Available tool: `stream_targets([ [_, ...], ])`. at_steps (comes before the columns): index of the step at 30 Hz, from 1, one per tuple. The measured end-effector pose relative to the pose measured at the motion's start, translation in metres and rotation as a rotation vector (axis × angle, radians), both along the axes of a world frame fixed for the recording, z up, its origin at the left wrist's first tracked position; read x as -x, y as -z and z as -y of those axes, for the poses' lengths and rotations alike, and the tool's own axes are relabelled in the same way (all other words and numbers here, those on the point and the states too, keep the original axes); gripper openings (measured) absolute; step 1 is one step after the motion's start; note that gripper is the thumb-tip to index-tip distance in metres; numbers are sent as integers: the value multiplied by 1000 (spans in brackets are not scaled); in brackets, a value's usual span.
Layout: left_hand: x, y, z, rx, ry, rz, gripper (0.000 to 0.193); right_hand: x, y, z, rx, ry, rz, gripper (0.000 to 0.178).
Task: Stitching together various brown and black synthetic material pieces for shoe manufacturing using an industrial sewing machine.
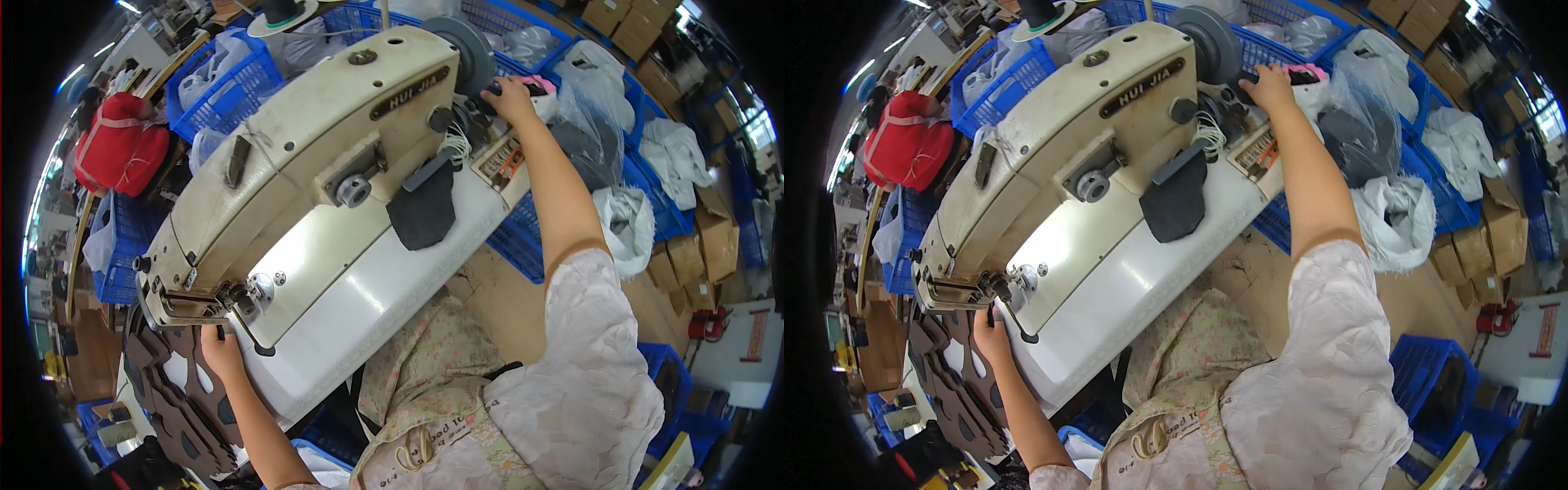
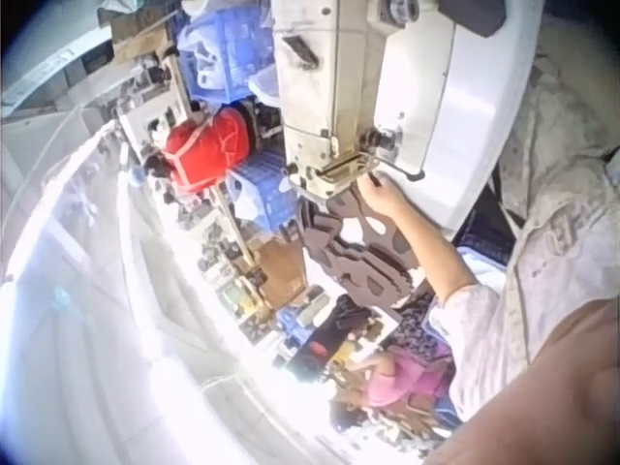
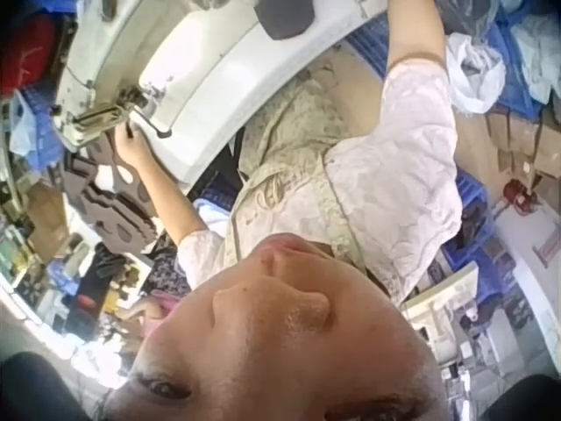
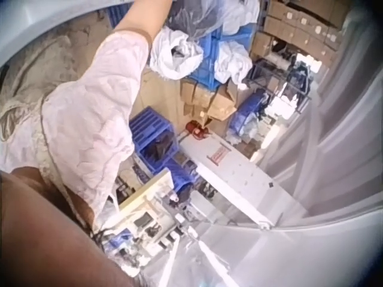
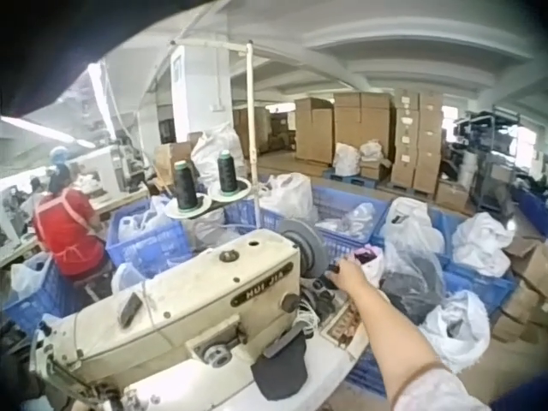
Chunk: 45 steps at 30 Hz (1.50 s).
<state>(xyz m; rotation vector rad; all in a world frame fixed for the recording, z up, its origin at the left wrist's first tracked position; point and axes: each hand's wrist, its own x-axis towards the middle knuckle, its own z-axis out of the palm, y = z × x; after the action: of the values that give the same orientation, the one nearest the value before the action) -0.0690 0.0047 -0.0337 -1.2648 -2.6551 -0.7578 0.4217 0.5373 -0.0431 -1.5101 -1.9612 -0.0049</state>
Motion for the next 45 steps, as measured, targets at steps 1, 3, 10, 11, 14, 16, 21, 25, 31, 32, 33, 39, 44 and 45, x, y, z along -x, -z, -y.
stream_targets([
  [1,-1,0,0,7,1,27,30,3,12,-19,-12,51,148,54],
  [3,5,13,-9,-27,49,-17,28,-11,29,-56,43,71,276,78],
  [10,11,21,0,-25,-54,-17,23,-1,34,-65,317,-160,77,89],
  [11,9,19,0,-34,-49,-22,23,-2,34,-61,330,-137,66,90],
  [14,10,16,4,-47,-39,-50,23,5,16,-46,355,-78,24,94],
  [16,9,18,0,-67,-46,-20,23,5,5,-40,364,-32,-1,97],
  [21,5,14,-7,-54,-21,-42,22,-4,-7,-38,428,-8,-121,100],
  [25,5,11,-1,37,-31,-38,26,3,-11,-28,448,0,-150,99],
  [31,7,14,0,31,-45,-42,26,6,-21,-22,448,45,-178,104],
  [32,8,15,-1,30,-43,-42,26,4,-22,-24,462,37,-189,104],
  [33,8,15,-1,30,-38,-40,26,1,-22,-27,476,31,-200,104],
  [39,12,18,4,8,-4,-73,25,4,-30,-25,421,72,-347,104],
  [44,1,3,0,-25,-93,-25,19,-22,-57,0,168,257,-274,99],
  [45,26,17,-4,-226,-60,-34,28,-74,-45,-24,42,298,-357,101],
])
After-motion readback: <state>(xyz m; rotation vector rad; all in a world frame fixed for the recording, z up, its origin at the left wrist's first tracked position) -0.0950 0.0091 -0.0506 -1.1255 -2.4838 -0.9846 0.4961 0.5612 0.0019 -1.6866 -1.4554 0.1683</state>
